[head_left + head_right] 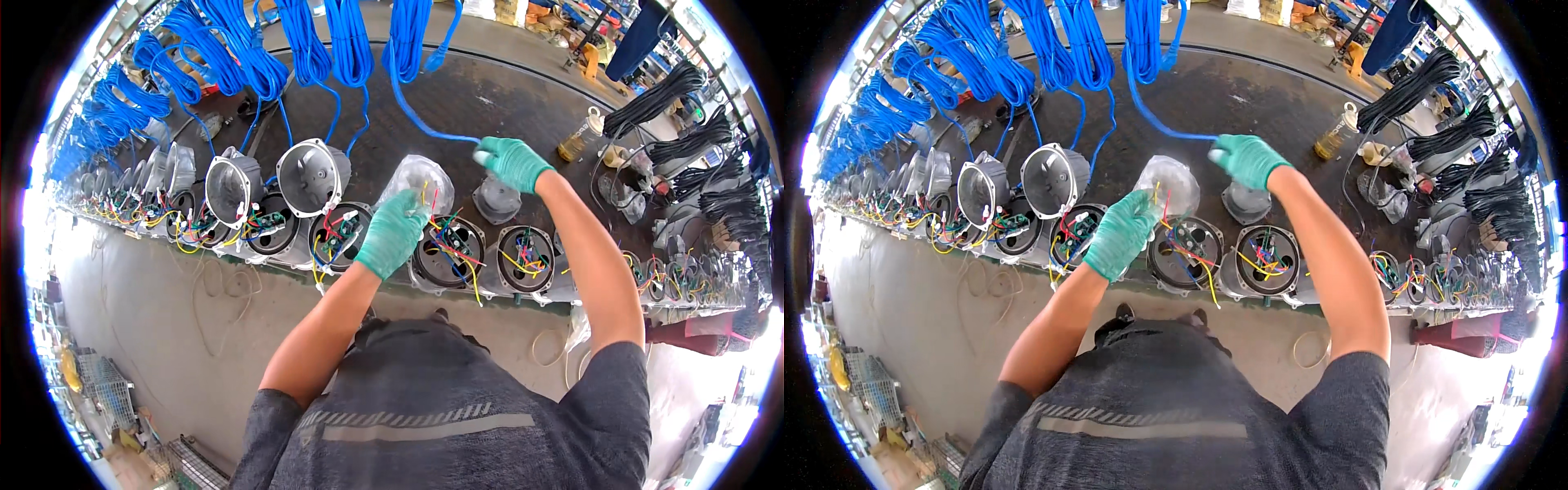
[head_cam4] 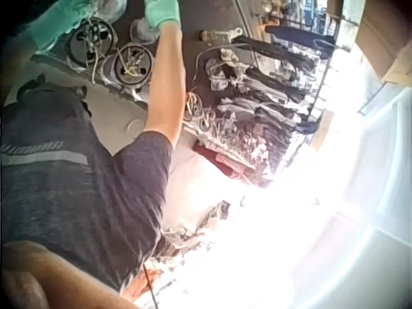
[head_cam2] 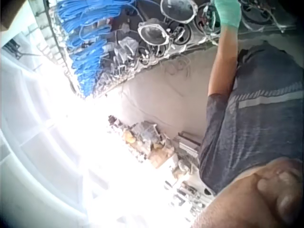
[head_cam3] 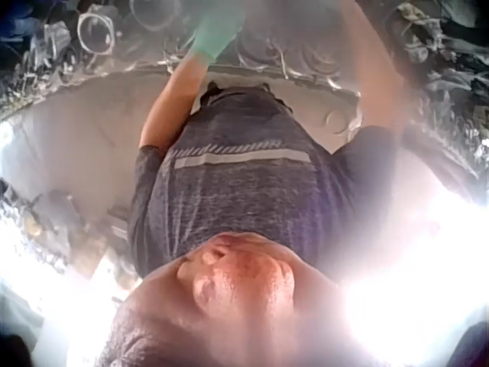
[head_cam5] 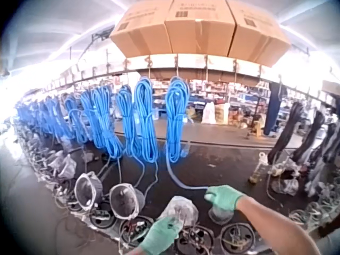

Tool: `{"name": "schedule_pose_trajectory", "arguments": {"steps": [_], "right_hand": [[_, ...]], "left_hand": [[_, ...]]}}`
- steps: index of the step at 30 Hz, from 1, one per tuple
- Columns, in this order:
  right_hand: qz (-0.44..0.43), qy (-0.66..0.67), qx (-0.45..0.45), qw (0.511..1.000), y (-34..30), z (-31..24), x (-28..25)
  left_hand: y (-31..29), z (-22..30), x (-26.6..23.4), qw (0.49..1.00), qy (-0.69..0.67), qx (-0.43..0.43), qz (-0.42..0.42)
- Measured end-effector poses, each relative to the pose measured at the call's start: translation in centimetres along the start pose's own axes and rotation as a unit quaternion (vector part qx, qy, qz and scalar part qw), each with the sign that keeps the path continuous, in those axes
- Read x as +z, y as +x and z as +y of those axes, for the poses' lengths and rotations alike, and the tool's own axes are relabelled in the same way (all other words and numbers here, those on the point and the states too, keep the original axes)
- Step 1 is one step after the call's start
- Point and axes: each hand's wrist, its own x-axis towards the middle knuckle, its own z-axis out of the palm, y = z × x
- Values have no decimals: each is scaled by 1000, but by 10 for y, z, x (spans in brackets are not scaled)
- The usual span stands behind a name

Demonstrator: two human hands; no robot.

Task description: The person connects wires on motor housings, places wire connector caps onto the wire ends, and crimps them using crimping pliers.

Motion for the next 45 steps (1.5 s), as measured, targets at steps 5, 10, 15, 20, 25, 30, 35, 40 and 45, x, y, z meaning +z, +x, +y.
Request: {"name": "schedule_pose_trajectory", "arguments": {"steps": [5, 10, 15, 20, 25, 30, 35, 40, 45], "right_hand": [[-15, 31, -128, 991, -41, -86, 24], [-44, -8, -169, 985, -45, -75, 28], [-27, -228, -154, 961, -67, -90, 26], [-121, -251, -138, 950, -70, -94, 15], [-195, -274, -114, 935, -65, -103, -1], [-260, -229, -143, 927, -63, -104, -16], [-181, -114, -139, 967, -71, -71, -18], [-217, 142, -18, 966, -77, -83, -20], [-159, 51, -75, 983, -61, -78, 1]], "left_hand": [[5, -2, 4, 987, 146, 63, -40], [-4, 18, 13, 993, 108, 38, -42], [-10, 29, 17, 995, 53, -13, -78], [-13, 30, 17, 984, 147, 41, -96], [-9, 20, 18, 956, 205, 164, -133], [-9, 9, 18, 939, 184, 263, -120], [-13, 5, 12, 972, 140, 162, -94], [-10, 7, 11, 963, 170, 188, -89], [-3, 19, 16, 950, 212, 211, -94]]}}
